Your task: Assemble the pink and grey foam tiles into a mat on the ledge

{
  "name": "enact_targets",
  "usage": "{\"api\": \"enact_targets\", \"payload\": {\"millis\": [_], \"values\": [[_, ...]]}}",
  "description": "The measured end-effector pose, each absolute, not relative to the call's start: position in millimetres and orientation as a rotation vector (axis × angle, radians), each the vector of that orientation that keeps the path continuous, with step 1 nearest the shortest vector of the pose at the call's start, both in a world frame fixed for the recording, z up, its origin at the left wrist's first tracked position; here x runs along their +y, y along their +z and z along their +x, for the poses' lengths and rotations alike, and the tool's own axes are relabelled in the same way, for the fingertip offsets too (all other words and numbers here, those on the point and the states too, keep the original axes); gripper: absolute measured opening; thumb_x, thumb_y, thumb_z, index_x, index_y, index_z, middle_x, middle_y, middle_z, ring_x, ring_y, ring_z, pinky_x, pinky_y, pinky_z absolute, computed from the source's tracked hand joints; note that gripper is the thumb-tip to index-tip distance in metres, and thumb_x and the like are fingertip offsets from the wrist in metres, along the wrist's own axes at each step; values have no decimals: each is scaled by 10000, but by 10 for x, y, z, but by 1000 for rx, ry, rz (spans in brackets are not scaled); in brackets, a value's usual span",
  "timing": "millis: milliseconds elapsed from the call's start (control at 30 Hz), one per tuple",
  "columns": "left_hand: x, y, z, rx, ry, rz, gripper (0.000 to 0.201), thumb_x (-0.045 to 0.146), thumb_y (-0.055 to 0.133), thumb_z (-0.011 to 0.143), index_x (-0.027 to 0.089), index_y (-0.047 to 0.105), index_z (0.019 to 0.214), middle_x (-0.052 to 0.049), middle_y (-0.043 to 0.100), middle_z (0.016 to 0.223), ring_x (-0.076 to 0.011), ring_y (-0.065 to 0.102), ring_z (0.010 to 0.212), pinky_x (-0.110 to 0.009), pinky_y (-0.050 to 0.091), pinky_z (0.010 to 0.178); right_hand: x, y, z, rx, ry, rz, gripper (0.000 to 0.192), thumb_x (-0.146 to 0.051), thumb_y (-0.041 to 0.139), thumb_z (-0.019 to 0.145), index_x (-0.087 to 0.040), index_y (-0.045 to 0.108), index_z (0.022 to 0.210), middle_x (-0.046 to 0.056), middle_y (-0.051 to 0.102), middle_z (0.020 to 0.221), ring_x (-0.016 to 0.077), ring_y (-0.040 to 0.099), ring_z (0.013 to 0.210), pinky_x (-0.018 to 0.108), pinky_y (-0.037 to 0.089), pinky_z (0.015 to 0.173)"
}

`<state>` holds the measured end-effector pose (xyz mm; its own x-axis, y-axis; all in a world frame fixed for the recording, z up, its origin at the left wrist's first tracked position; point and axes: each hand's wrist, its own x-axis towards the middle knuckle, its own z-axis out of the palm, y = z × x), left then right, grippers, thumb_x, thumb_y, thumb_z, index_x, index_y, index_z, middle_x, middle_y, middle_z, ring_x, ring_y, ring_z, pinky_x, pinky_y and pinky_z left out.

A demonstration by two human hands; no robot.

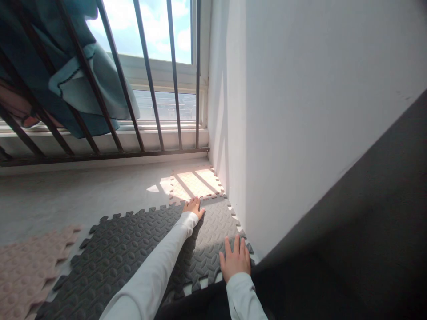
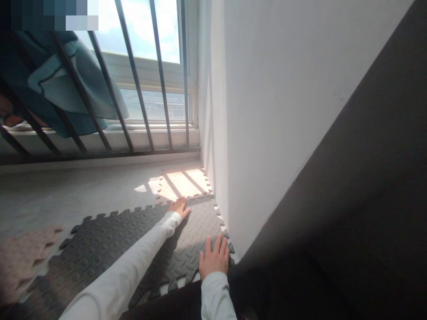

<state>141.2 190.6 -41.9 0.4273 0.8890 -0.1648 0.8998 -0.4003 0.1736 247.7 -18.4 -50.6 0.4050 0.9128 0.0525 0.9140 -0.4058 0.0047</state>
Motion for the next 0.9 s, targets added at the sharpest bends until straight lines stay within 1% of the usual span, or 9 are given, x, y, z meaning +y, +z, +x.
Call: {"api": "enact_targets", "payload": {"millis": [67,133,267,400,500,633,733,800,900], "values": [[1911,-384,1437,1574,-42,2448,619,463,293,802,120,281,1317,-114,277,1395,-231,208,1282,-418,166,1044,-185,-521,2479,-1694,-104,-2605,515,-493,454,761,-250,469,1215,148,376,1322,336,299,1214,433,241,954],[1929,-364,1484,1577,-14,2427,599,457,269,816,130,280,1318,-112,308,1381,-226,214,1281,-406,162,1047,-186,-547,2485,-1697,-131,-2594,516,-499,454,759,-248,476,1209,147,387,1314,340,309,1207,440,248,948],[1946,-408,1599,1553,32,2389,557,435,257,827,190,263,1327,-61,213,1425,-230,176,1295,-419,171,1043,-190,-582,2498,-1706,-141,-2577,521,-510,423,773,-241,470,1216,140,386,1317,337,306,1209,461,245,948],[1900,-473,1635,1554,26,2419,579,453,258,819,177,262,1329,-54,187,1433,-241,133,1302,-448,153,1043,-192,-548,2487,-1704,-125,-2591,518,-512,422,773,-246,471,1214,141,387,1316,337,301,1211,460,238,950],[1863,-447,1643,1552,12,2454,604,478,267,810,162,271,1324,-68,198,1430,-252,142,1297,-457,152,1041,-186,-504,2469,-1703,-82,-2609,522,-502,435,770,-236,469,1218,152,375,1322,341,292,1214,463,221,957],[1875,-354,1756,1584,53,2456,594,492,254,816,136,349,1282,-109,269,1399,-241,203,1280,-441,146,1047,-180,-505,2458,-1679,-103,-2619,512,-498,444,767,-237,482,1206,162,375,1319,343,295,1213,445,226,956],[1923,-328,1907,1494,62,2439,551,469,224,833,195,309,1304,-72,230,1419,-204,186,1292,-433,144,1051,-181,-551,2464,-1687,-175,-2599,516,-522,421,769,-244,490,1198,151,396,1307,341,314,1204,445,242,946],[1947,-347,1995,1418,65,2451,538,460,212,838,227,276,1319,-41,205,1429,-198,167,1299,-437,143,1052,-182,-576,2471,-1694,-197,-2593,523,-535,406,770,-246,491,1198,141,407,1302,341,323,1199,451,248,942],[1948,-403,2069,1386,38,2471,538,437,207,837,214,277,1321,-39,215,1426,-216,151,1303,-463,151,1045,-181,-582,2474,-1693,-162,-2605,532,-535,403,771,-238,483,1206,146,397,1308,343,313,1204,458,239,947]]}}
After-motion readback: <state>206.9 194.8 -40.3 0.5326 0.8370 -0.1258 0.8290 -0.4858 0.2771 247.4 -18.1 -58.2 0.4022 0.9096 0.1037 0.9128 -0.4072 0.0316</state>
